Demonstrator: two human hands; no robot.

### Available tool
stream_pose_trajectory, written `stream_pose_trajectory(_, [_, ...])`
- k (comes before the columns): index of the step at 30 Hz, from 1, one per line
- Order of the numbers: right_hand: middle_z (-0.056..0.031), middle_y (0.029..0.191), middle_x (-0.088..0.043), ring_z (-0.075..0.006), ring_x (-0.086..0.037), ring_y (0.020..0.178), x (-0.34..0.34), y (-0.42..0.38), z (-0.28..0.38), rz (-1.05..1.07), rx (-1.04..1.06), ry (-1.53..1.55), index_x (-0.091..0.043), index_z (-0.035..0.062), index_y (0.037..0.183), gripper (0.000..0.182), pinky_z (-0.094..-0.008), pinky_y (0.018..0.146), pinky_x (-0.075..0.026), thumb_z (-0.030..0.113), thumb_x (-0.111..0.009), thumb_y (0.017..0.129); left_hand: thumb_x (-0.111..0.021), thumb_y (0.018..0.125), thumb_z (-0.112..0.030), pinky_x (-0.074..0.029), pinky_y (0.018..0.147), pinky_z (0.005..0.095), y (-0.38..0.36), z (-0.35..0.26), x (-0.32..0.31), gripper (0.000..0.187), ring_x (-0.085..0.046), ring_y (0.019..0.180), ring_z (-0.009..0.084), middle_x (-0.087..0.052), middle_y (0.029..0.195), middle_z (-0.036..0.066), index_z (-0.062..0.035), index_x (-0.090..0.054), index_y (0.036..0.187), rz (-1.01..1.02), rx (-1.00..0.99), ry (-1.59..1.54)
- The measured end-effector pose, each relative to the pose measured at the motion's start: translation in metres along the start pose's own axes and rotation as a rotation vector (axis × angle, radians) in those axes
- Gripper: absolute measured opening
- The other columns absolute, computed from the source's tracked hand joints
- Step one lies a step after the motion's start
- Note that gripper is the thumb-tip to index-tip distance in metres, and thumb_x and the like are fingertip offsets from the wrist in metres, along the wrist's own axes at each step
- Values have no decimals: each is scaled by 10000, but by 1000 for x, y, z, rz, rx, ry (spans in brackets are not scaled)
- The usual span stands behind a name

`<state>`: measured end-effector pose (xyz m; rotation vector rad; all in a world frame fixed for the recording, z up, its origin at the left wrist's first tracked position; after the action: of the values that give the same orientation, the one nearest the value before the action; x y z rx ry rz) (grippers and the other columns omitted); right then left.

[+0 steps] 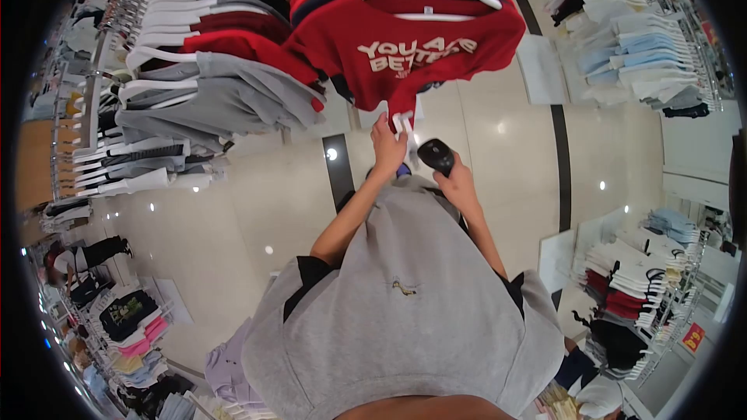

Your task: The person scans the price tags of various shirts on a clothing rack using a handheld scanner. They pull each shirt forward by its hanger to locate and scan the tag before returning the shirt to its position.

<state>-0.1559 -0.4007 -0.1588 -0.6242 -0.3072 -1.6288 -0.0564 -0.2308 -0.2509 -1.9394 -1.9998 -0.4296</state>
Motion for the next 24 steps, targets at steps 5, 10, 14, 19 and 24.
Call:
stream_pose_trajectory(5, [-240,784,-647,-413,-653,743,3,-5,-7,-9,-41,-35,-489,0,1273,538,-437,667,-501,129,-623,768,-598,943,-147,-509,880,348,61,-131,39,345,-655,988,240,-658,1128,132,10,-529,1244,174,-330,-355])
stream_pose_trajectory(10, [-259,822,-653,-437,-649,789,-2,-13,3,-17,-50,-68,-491,8,1274,537,-462,688,-499,125,-626,767,-568,971,-149,-500,880,296,132,-290,74,293,-640,992,185,-658,1113,92,13,-542,1214,75,-452,-1013])
stream_pose_trajectory(14, [-275,849,-659,-459,-643,821,-10,-15,-2,-25,-35,-102,-474,-6,1289,571,-507,713,-506,155,-616,759,-550,986,-150,-487,822,274,137,-321,64,199,-586,921,113,-628,1015,47,3,-559,1112,313,-394,-1101])
stream_pose_trajectory(19, [-266,846,-658,-458,-641,815,-17,-12,-5,12,-48,-97,-486,20,1289,572,-491,711,-506,142,-631,749,-568,983,-142,-459,778,253,73,-287,16,175,-519,878,78,-580,959,6,-26,-541,1111,574,-429,-846])
stream_pose_trajectory(24, [-267,873,-666,-465,-643,826,-29,0,2,104,76,-147,-454,3,1314,607,-516,718,-509,164,-629,756,-517,1012,-178,-534,820,330,35,-208,42,225,-629,978,194,-602,1084,144,-31,-438,1162,403,-279,-1062])
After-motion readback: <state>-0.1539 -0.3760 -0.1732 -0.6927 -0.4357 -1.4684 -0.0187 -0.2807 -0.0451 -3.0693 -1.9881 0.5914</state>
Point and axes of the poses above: each hand's wrist, its own y-axis towards the middle knuckle, its own x-axis out of the back of the hand, z = x × y, the point moved 5 cm from there along y, towards the middle knuckle
